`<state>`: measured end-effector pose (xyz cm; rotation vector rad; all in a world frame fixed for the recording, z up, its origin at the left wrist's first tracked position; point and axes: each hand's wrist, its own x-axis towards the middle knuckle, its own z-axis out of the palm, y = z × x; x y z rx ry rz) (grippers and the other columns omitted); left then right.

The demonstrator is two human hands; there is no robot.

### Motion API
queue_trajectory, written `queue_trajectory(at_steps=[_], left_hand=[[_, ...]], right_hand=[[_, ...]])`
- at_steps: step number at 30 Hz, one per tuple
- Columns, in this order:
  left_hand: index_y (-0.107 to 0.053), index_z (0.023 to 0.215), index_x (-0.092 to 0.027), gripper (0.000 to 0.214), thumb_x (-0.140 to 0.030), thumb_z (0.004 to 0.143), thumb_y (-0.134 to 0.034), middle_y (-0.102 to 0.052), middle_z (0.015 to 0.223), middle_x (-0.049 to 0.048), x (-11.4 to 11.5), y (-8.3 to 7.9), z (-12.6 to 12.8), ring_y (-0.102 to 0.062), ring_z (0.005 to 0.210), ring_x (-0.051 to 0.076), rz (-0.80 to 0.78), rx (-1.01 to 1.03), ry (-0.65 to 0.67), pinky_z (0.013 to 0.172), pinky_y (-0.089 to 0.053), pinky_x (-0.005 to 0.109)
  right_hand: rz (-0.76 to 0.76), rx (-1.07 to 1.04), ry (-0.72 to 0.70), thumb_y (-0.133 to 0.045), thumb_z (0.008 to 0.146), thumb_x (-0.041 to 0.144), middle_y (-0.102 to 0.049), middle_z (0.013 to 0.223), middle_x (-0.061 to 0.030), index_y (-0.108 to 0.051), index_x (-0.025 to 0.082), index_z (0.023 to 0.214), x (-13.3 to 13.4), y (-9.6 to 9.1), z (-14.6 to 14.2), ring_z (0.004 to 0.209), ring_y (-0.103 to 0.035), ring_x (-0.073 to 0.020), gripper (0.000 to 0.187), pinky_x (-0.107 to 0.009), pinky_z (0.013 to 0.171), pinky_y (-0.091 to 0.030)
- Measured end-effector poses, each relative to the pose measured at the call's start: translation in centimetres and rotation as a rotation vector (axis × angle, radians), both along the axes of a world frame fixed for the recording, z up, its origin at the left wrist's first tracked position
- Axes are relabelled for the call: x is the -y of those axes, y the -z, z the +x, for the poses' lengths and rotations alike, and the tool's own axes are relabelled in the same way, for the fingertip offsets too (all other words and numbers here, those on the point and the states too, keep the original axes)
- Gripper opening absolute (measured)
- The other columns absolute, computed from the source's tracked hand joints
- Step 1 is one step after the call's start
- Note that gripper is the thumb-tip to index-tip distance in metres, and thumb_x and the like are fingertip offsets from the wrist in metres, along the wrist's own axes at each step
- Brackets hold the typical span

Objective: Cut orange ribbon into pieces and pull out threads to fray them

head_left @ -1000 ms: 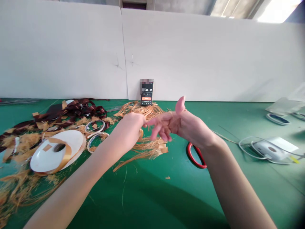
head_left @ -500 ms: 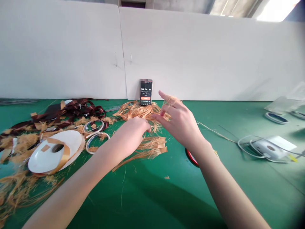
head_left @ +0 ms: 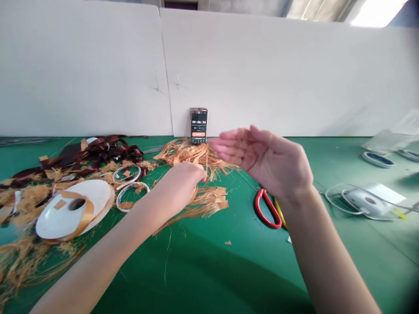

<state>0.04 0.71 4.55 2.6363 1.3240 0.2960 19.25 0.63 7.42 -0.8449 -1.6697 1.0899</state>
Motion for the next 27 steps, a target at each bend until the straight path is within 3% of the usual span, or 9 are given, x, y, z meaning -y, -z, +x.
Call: queue_trajectory(at_steps=[2, 6, 9, 11, 12, 14, 16, 23, 27], left_hand=[[-0.067, 0.088, -0.015, 0.045, 0.006, 0.060, -0.038, -0.071, 0.089, 0.0055, 0.2, -0.2, 0.1, -0.064, 0.082, 0.018, -0.018, 0.008, 0.012, 0.073, -0.046, 0.028], [-0.067, 0.091, -0.016, 0.045, 0.005, 0.062, -0.040, -0.071, 0.096, 0.0062, 0.3, -0.1, -0.3, -0.064, 0.088, 0.020, -0.016, 0.027, 0.054, 0.078, -0.047, 0.030], [-0.068, 0.087, -0.017, 0.042, 0.005, 0.062, -0.042, -0.070, 0.089, 0.0061, 0.2, 0.2, -0.6, -0.065, 0.087, 0.020, 0.008, 0.059, 0.104, 0.081, -0.048, 0.030], [-0.069, 0.086, -0.016, 0.043, 0.005, 0.062, -0.041, -0.070, 0.087, 0.0065, 0.2, 0.2, -0.6, -0.065, 0.086, 0.019, 0.012, 0.069, 0.109, 0.081, -0.048, 0.030], [-0.069, 0.086, -0.016, 0.043, 0.005, 0.062, -0.040, -0.070, 0.087, 0.0068, 0.2, 0.2, -0.6, -0.065, 0.086, 0.020, 0.010, 0.064, 0.103, 0.080, -0.048, 0.030], [-0.069, 0.089, -0.015, 0.045, 0.006, 0.062, -0.040, -0.071, 0.091, 0.0075, 0.3, 0.0, -0.5, -0.065, 0.086, 0.020, -0.004, 0.029, 0.076, 0.077, -0.048, 0.030], [-0.069, 0.090, -0.014, 0.045, 0.005, 0.062, -0.040, -0.070, 0.093, 0.0081, 0.3, -0.2, -0.4, -0.065, 0.083, 0.020, -0.033, -0.014, 0.043, 0.073, -0.048, 0.030], [-0.070, 0.089, -0.013, 0.035, 0.001, 0.066, -0.047, -0.070, 0.085, 0.0079, 0.1, 0.2, -0.1, -0.064, 0.077, 0.020, -0.015, -0.097, 0.045, 0.070, -0.046, 0.030], [-0.069, 0.093, -0.014, 0.041, 0.004, 0.069, -0.041, -0.069, 0.087, 0.0084, -0.2, 0.9, -0.4, -0.064, 0.078, 0.019, 0.036, -0.023, 0.072, 0.071, -0.045, 0.030]], right_hand=[[0.080, 0.008, -0.032, -0.040, 0.087, 0.031, -0.061, 0.131, -0.0074, -0.060, 0.019, 0.121, -0.1, 0.6, -0.6, 0.120, -0.058, -0.0242, 0.042, -0.043, 0.096, -0.050], [0.352, 0.337, -0.002, -0.041, 0.072, 0.007, -0.034, 0.153, -0.0035, -0.046, 0.020, 0.136, -0.6, 2.1, -1.4, 0.140, -0.032, -0.0207, 0.065, -0.045, 0.113, -0.032], [0.595, 0.666, 0.137, -0.043, 0.072, 0.002, -0.030, 0.154, -0.0078, -0.058, 0.018, 0.119, -1.1, 2.9, -1.3, 0.144, -0.020, -0.0208, 0.052, -0.048, 0.119, -0.015], [0.642, 0.761, 0.197, -0.051, 0.077, 0.008, -0.048, 0.142, -0.0138, -0.066, 0.017, 0.091, -1.3, 3.0, -1.3, 0.141, -0.030, -0.0242, 0.022, -0.049, 0.118, -0.017], [0.624, 0.754, 0.212, -0.055, 0.081, 0.014, -0.058, 0.131, -0.0147, -0.064, 0.018, 0.076, -1.3, 2.9, -1.3, 0.137, -0.037, -0.0253, 0.010, -0.049, 0.116, -0.022], [0.519, 0.655, 0.225, -0.055, 0.087, 0.030, -0.071, 0.103, -0.0120, -0.052, 0.021, 0.056, -1.1, 2.6, -1.3, 0.126, -0.051, -0.0254, 0.033, -0.045, 0.107, -0.037], [0.336, 0.501, 0.202, -0.045, 0.093, 0.043, -0.071, 0.084, -0.0090, -0.045, 0.022, 0.050, -0.8, 2.0, -1.4, 0.118, -0.057, -0.0239, 0.048, -0.041, 0.097, -0.046], [-0.178, 0.049, -0.093, -0.013, 0.087, 0.070, -0.075, 0.084, -0.0071, -0.061, 0.021, 0.055, 0.2, -0.3, -0.5, 0.087, -0.070, -0.0205, 0.075, -0.038, 0.080, -0.053], [-0.200, 0.126, -0.047, -0.010, 0.083, 0.075, -0.076, 0.080, -0.0074, -0.073, 0.019, 0.079, 0.6, -1.1, 0.3, 0.062, -0.067, -0.0162, 0.085, -0.034, 0.062, -0.052]])
